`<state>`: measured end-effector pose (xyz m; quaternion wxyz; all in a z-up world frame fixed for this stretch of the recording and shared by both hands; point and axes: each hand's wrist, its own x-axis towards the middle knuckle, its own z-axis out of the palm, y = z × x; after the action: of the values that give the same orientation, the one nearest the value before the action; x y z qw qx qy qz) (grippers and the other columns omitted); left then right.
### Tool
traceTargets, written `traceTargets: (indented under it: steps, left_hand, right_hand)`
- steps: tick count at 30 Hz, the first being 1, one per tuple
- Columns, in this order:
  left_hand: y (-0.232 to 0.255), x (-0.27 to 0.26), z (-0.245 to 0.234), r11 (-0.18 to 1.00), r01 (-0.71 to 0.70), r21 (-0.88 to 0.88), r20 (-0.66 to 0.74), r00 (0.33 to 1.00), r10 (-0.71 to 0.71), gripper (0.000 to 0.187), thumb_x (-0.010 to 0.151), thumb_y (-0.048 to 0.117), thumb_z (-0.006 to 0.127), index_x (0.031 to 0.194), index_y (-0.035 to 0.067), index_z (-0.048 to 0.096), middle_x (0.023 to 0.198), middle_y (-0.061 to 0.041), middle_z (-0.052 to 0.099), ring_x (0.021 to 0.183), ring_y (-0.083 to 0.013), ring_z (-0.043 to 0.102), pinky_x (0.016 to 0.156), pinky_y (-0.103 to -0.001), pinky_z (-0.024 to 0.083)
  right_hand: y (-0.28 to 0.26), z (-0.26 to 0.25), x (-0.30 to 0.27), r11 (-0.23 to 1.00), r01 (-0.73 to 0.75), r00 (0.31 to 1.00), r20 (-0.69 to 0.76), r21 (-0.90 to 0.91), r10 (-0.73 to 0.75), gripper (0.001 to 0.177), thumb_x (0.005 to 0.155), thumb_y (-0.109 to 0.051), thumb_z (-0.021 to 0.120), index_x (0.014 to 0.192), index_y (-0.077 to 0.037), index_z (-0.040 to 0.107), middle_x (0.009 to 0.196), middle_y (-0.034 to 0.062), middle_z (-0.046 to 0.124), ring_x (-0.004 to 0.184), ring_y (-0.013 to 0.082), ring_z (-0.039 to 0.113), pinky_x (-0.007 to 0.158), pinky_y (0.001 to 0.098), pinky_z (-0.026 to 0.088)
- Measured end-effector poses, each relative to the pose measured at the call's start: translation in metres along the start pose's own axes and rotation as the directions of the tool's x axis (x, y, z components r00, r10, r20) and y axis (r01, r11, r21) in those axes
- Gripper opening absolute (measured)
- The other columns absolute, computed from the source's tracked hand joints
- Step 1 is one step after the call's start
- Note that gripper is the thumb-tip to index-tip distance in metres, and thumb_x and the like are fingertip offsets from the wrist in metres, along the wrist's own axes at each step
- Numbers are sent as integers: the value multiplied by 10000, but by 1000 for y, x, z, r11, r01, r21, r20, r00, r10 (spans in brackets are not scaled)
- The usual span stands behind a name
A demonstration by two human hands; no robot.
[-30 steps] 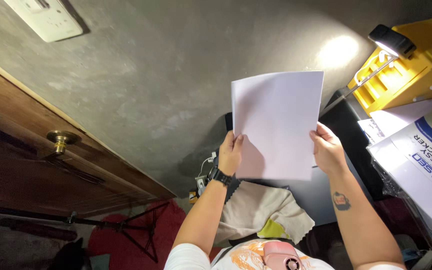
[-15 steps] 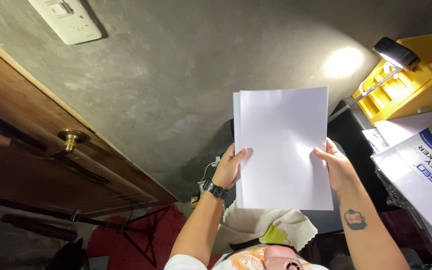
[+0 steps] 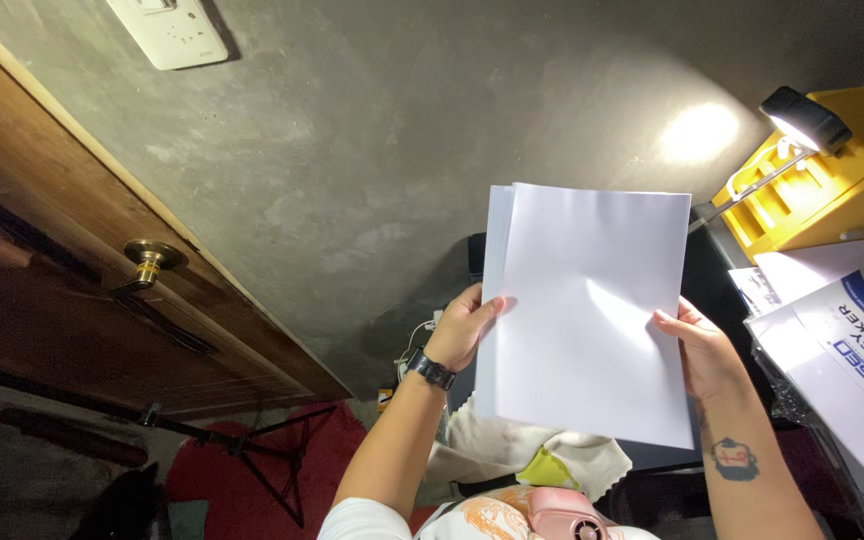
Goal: The person organizes cables behind a printer, wipes the printer surface with a cloth, then loads a stack of white paper into the printer's top tray. They also handle a package of glossy vinyl sticker paper and place it on the printer.
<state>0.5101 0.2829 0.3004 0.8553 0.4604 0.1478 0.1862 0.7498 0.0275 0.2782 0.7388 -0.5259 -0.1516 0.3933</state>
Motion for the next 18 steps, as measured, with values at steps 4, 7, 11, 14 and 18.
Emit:
traceTargets:
  steps: [4,7,11,14,18]
  left_hand:
    - [-8,6,-7,991,68,-119,102,993,-56,303,953,159,699,1193,-19,657,1137,-99,723,1041,-174,679,944,-343,546]
    - [-13,10,-5,987,114,-117,47,993,-109,301,957,136,720,1182,-53,657,1112,-121,724,1015,-192,684,934,-344,548]
    - [-13,9,-2,978,157,-138,32,988,-154,295,922,155,734,1144,-24,660,1077,-108,738,970,-176,699,894,-323,563]
    - [-17,9,-4,982,46,182,10,999,-49,289,920,183,741,1112,-29,699,1011,-82,743,877,-132,670,802,-297,543]
    - [-29,12,-16,833,-31,553,-33,998,59,261,928,199,731,1089,-7,722,935,-38,741,811,-76,633,739,-260,526]
  right_hand:
    - [17,-17,4,983,-107,993,66,150,98,339,927,-116,629,1250,-20,596,1076,119,701,890,180,711,748,306,591]
    - [32,-23,-6,966,-109,993,63,236,96,327,972,-152,622,1259,-1,579,1103,128,702,909,182,708,759,304,589]
    - [36,-22,-9,948,-202,979,27,248,202,401,1003,-192,591,1287,92,591,1104,186,701,883,226,702,759,316,585]
    - [35,-22,-2,949,-247,964,-54,195,262,556,969,-421,507,1260,33,641,1047,179,731,873,196,722,729,301,581]
    - [50,-28,7,982,-185,976,-124,-24,181,415,941,-217,625,1261,45,597,1107,139,710,925,210,711,772,347,568]
